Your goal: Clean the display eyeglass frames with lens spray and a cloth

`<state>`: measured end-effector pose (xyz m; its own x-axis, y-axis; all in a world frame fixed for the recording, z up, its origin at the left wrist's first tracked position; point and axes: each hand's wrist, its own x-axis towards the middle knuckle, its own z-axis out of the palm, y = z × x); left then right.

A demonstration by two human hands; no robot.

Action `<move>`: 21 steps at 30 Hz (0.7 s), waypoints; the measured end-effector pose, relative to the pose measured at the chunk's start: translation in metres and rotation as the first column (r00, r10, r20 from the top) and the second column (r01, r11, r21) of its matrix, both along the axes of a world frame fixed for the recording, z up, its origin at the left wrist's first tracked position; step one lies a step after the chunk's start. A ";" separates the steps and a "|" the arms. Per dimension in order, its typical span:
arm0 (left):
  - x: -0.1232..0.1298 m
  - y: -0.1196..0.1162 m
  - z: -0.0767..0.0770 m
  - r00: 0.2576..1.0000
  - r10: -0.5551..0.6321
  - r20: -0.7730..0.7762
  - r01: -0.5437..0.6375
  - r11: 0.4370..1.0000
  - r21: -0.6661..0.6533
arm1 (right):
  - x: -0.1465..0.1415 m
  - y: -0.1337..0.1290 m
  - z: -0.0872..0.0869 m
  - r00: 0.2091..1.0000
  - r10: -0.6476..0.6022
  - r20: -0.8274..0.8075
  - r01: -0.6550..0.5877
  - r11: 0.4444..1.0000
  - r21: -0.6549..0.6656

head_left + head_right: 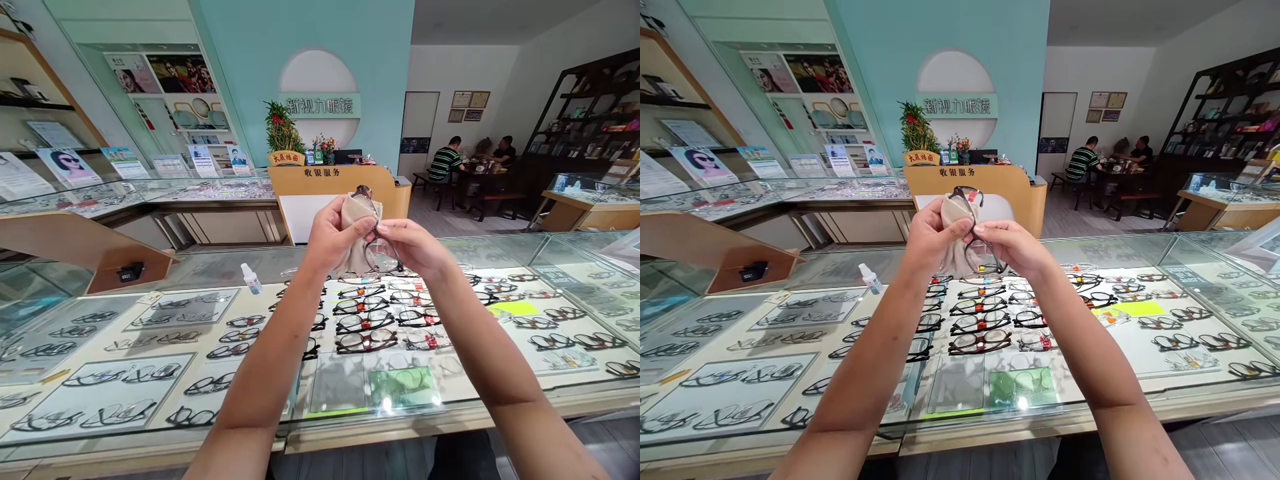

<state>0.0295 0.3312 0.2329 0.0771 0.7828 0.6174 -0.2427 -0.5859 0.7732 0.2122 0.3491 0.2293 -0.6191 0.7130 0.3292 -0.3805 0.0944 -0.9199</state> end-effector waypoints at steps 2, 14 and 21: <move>0.010 0.000 -0.002 0.990 0.123 0.074 -0.125 0.992 0.023 | -0.008 -0.002 -0.003 1.000 -0.001 -0.019 0.001 1.000 -0.005; -0.003 0.013 -0.001 0.909 0.242 0.340 -0.218 0.970 -0.107 | 0.012 0.007 0.001 0.997 -0.081 0.000 0.080 0.988 0.133; -0.007 0.002 0.009 0.906 0.032 0.423 0.051 0.982 -0.183 | 0.012 0.004 0.002 0.985 -0.160 0.062 0.137 0.951 0.278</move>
